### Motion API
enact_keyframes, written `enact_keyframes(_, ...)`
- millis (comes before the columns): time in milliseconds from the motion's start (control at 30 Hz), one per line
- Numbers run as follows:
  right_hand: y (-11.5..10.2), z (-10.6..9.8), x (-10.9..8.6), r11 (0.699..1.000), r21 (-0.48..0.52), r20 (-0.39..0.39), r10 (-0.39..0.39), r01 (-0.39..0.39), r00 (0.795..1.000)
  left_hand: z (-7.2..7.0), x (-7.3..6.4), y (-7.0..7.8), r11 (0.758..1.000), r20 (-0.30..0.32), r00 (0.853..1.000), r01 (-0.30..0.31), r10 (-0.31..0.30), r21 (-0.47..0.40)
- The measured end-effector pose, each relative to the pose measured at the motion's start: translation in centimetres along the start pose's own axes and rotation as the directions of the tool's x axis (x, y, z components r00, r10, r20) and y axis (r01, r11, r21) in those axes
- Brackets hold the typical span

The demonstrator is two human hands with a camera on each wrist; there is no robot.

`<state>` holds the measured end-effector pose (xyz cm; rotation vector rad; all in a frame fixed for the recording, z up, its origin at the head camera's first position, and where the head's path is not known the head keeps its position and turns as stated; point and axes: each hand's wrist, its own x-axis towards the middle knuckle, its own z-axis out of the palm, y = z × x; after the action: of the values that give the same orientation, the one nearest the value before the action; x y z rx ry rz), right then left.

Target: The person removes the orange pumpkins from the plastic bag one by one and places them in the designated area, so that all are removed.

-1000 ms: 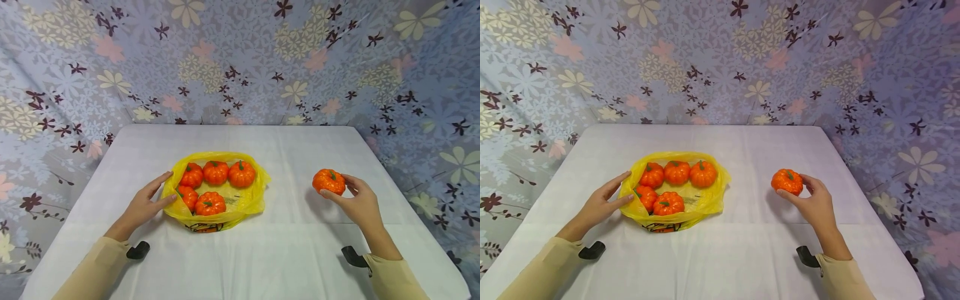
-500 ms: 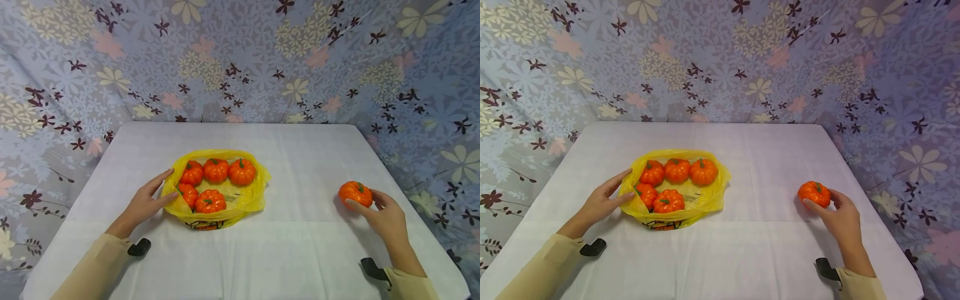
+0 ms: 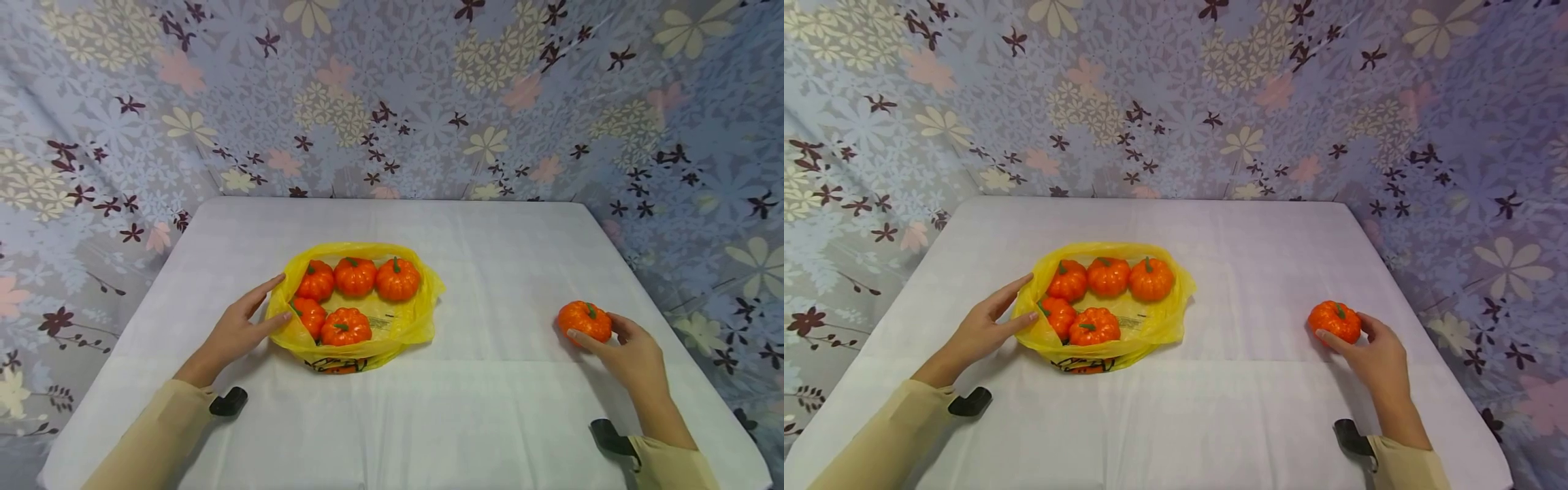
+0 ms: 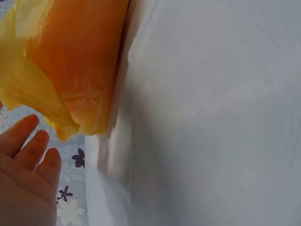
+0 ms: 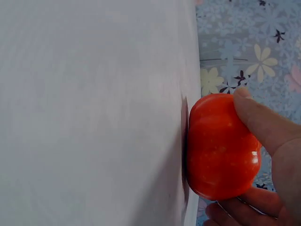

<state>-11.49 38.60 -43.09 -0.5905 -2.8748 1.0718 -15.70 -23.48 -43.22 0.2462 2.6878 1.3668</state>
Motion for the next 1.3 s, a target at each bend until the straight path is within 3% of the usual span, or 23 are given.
enact_keyframes(367,-0.2,0.6,0.1,1.000,-0.031,0.001,-0.002,0.002,1.000,-0.3,0.0,0.1,0.999,0.010,1.000,0.027,-0.027,0.016)
enact_keyframes(533,-0.7,0.4,-0.4,0.998,-0.051,-0.015,-0.043,0.042,0.999,-0.3,-0.1,0.0,0.999,0.022,0.999,0.041,-0.042,0.024)
enact_keyframes(733,-2.7,-0.7,-1.0,0.991,-0.076,-0.093,-0.120,0.113,0.988,-0.4,0.0,0.0,0.999,0.020,1.000,0.018,-0.019,0.031)
enact_keyframes(900,-4.6,-1.7,-0.9,0.983,-0.076,-0.134,-0.176,0.167,0.975,-0.2,0.1,-0.2,0.999,0.025,0.999,0.040,-0.040,0.028)
enact_keyframes(1300,-7.1,-1.7,-0.3,0.976,-0.074,-0.172,-0.216,0.206,0.961,-0.2,0.0,0.2,0.999,0.027,0.999,0.044,-0.044,0.005)
